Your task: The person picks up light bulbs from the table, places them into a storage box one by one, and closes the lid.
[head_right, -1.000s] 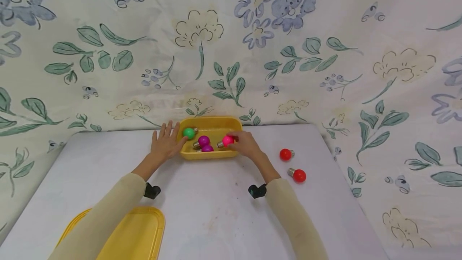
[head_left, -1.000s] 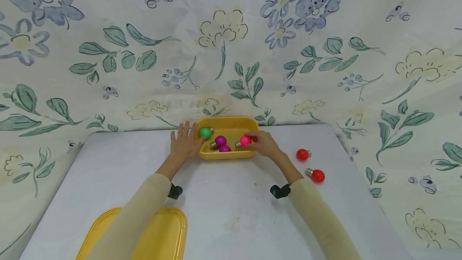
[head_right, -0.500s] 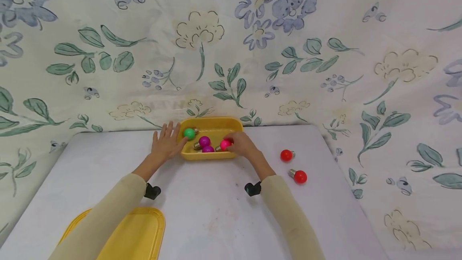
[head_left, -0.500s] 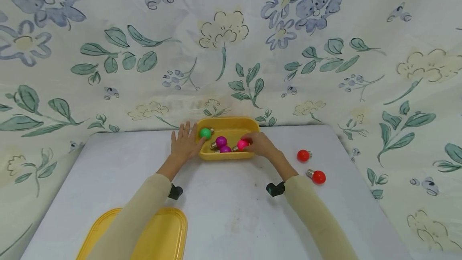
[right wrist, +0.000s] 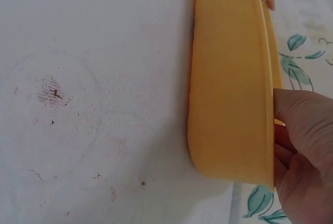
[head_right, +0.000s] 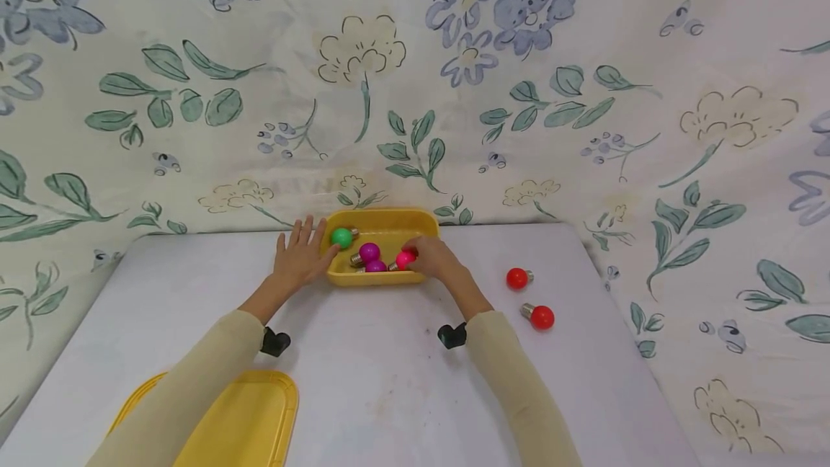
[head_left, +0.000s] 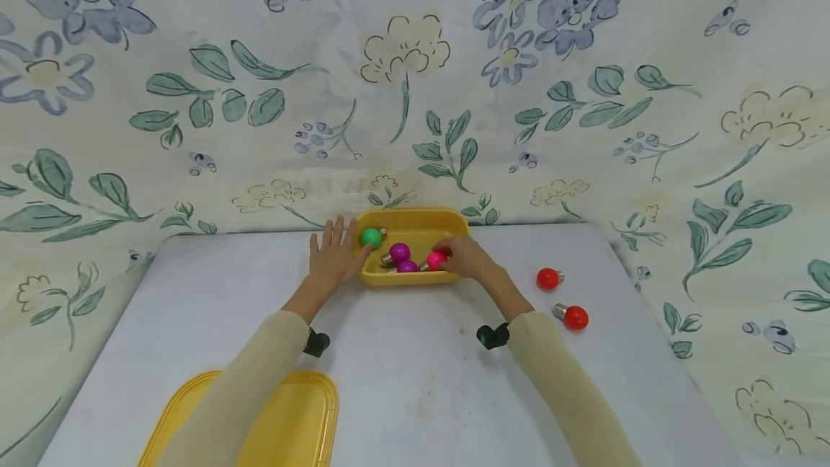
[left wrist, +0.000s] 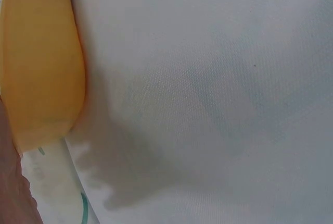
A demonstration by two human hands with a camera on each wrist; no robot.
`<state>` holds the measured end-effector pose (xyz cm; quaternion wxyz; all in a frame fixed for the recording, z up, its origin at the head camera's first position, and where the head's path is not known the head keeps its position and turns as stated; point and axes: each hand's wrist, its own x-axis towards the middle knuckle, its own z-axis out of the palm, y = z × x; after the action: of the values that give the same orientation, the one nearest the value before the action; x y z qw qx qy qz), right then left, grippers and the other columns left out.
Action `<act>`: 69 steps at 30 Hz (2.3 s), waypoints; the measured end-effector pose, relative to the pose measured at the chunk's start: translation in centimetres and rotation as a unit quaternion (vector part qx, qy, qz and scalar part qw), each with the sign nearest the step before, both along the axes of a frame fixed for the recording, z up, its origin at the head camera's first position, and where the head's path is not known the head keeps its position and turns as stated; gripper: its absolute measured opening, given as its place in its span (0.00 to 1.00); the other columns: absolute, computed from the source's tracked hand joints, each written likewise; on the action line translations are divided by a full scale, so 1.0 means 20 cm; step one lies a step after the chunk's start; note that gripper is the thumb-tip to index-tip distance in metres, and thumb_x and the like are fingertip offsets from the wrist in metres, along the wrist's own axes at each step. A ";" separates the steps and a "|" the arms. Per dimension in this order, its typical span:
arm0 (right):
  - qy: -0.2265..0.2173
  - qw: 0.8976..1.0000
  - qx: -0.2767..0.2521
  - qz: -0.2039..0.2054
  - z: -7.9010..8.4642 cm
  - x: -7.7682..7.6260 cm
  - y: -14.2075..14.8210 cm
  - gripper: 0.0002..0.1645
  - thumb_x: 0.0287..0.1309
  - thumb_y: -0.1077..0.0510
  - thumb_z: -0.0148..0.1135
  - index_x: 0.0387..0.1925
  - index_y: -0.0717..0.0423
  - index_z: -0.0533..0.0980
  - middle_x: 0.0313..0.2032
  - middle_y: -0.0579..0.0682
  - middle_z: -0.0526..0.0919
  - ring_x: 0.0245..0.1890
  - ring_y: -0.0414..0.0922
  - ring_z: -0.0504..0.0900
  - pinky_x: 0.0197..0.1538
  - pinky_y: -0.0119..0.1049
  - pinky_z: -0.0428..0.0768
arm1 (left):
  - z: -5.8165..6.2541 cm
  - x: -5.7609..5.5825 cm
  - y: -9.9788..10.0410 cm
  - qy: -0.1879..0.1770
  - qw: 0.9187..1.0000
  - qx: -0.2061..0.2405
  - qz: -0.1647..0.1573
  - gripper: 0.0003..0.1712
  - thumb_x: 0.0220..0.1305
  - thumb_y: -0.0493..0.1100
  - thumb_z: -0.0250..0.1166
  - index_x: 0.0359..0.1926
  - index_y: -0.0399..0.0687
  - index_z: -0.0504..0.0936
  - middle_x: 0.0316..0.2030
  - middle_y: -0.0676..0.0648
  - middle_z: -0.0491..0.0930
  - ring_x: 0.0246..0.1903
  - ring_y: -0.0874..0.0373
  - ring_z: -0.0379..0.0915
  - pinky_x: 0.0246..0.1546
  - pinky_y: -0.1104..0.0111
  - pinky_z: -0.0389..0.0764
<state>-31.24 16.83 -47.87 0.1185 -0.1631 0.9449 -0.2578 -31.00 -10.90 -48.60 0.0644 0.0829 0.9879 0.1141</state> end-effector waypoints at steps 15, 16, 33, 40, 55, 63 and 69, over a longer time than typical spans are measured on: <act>-0.021 1.000 -0.005 -0.003 0.02 0.00 -0.01 0.21 0.60 0.62 0.70 0.55 0.61 0.80 0.47 0.53 0.84 0.47 0.49 0.78 0.54 0.38 0.80 | 0.00 0.00 0.00 0.003 1.000 -0.010 0.002 0.44 0.76 0.63 0.39 0.79 0.40 0.41 0.77 0.33 0.34 0.75 0.37 0.26 0.71 0.40 0.33; -0.024 1.000 -0.006 -0.003 0.02 0.00 -0.01 0.21 0.61 0.62 0.70 0.56 0.61 0.80 0.47 0.53 0.84 0.47 0.49 0.78 0.54 0.38 0.80 | 0.00 0.00 0.00 0.003 1.000 -0.011 0.002 0.44 0.76 0.63 0.39 0.79 0.40 0.41 0.77 0.33 0.34 0.75 0.37 0.26 0.71 0.40 0.34; -0.025 1.000 0.010 -0.005 0.02 -0.01 -0.01 0.22 0.61 0.61 0.69 0.57 0.60 0.79 0.46 0.53 0.83 0.48 0.49 0.78 0.55 0.39 0.79 | 0.01 0.00 0.00 -0.001 1.000 -0.007 0.001 0.44 0.77 0.62 0.39 0.79 0.40 0.41 0.77 0.33 0.33 0.76 0.38 0.25 0.71 0.41 0.32; -0.018 1.000 0.006 0.000 0.02 0.00 -0.01 0.23 0.61 0.61 0.70 0.57 0.61 0.79 0.46 0.53 0.83 0.47 0.49 0.78 0.55 0.38 0.79 | 0.02 0.01 0.00 -0.001 1.000 -0.007 0.001 0.44 0.76 0.63 0.40 0.79 0.40 0.41 0.77 0.33 0.33 0.76 0.38 0.25 0.71 0.40 0.33; -0.011 0.999 -0.039 -0.004 0.01 0.03 0.04 0.27 0.63 0.55 0.68 0.61 0.60 0.77 0.53 0.55 0.82 0.53 0.51 0.78 0.58 0.42 0.78 | 0.02 0.01 0.00 0.005 1.000 -0.004 0.000 0.44 0.77 0.62 0.39 0.79 0.39 0.42 0.77 0.33 0.34 0.75 0.37 0.26 0.70 0.40 0.33; 0.014 0.994 -0.099 -0.034 0.05 0.11 0.12 0.25 0.64 0.59 0.67 0.61 0.62 0.76 0.57 0.57 0.81 0.56 0.53 0.78 0.60 0.44 0.77 | 0.02 0.01 0.00 0.004 1.000 -0.001 0.001 0.44 0.77 0.62 0.40 0.79 0.39 0.42 0.77 0.32 0.34 0.75 0.37 0.26 0.70 0.40 0.33; 0.042 0.987 -0.146 -0.048 0.09 0.19 0.22 0.25 0.65 0.61 0.66 0.61 0.65 0.76 0.58 0.59 0.80 0.58 0.53 0.78 0.60 0.44 0.76 | 0.02 0.01 0.00 0.007 1.000 -0.007 0.001 0.44 0.77 0.62 0.40 0.79 0.39 0.42 0.77 0.32 0.34 0.75 0.37 0.27 0.70 0.40 0.33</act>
<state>-27.40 21.27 -46.11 0.0409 -0.1435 0.9081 -0.3912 -30.82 -10.84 -48.29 0.0577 0.0820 0.9892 0.1071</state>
